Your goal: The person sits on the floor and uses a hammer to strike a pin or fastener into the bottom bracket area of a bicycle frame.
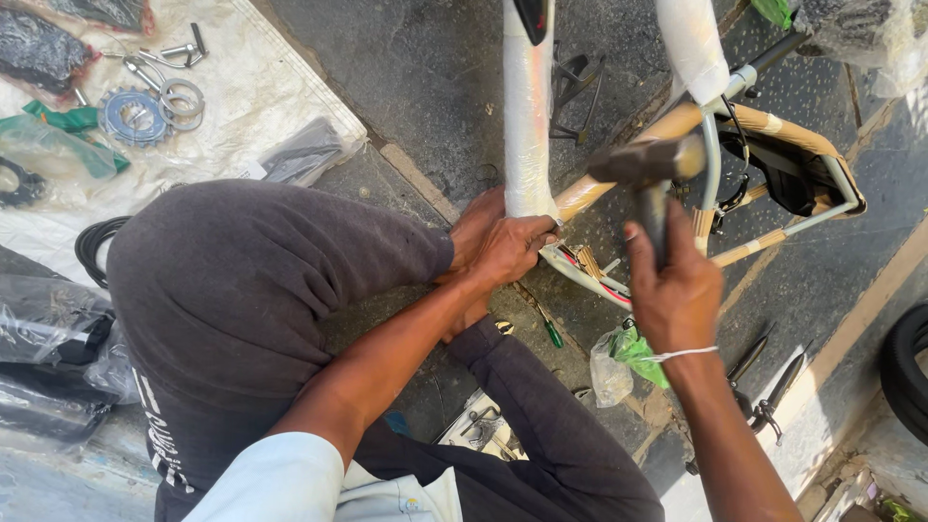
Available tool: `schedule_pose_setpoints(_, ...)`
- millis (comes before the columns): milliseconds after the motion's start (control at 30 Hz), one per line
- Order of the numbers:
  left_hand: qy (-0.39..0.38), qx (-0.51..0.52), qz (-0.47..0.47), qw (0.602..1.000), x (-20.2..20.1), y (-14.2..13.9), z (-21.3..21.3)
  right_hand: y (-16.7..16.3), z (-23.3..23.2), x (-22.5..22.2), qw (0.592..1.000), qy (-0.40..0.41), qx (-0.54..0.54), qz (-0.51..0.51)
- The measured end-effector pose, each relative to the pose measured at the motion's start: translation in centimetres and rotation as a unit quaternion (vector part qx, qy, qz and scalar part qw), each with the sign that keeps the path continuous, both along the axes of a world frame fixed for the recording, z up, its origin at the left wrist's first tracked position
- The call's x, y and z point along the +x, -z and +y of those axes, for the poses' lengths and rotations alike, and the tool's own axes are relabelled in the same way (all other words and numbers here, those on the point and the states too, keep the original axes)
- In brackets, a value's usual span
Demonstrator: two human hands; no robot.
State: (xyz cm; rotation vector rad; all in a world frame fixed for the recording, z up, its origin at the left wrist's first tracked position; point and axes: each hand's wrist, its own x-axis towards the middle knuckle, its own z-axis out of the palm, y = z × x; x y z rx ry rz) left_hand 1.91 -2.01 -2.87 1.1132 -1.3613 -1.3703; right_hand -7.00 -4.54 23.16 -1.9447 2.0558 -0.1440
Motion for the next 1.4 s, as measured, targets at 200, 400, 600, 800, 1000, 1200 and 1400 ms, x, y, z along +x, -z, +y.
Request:
schedule_pose_setpoints(200,-0.016,-0.025,-0.042,0.999,-0.8,-1.1,-1.9,-1.7,-2.7,-2.2,0.953,-0.015,0.243,0.181)
schedule_pose_setpoints(400,0.008,0.015,-0.031,0.999,-2.1,-1.9,-2.9,-2.0,-3.5,-2.5,0.998,0.052,0.023,-0.008)
schedule_pose_setpoints(600,-0.020,-0.026,-0.042,0.999,-3.4,-2.1,-4.0,-2.8,-6.5,-4.3,0.961,-0.065,0.221,0.152)
schedule_pose_setpoints(800,0.002,-0.008,-0.047,0.999,-4.5,-2.4,-4.7,-2.1,-6.2,-4.8,1.000,0.014,0.016,0.012)
schedule_pose_setpoints(1000,0.008,-0.007,-0.064,0.998,-4.7,-2.7,-5.0,-2.6,-7.9,-7.4,0.981,-0.053,0.167,0.085)
schedule_pose_setpoints(1200,0.002,-0.012,-0.067,0.998,-5.4,-2.8,-5.8,-1.1,-6.7,-7.5,0.999,-0.028,0.031,0.020)
schedule_pose_setpoints(1400,0.018,-0.008,-0.067,0.998,-6.0,-2.4,-5.7,-3.2,-9.3,-9.0,0.983,-0.076,0.146,0.076)
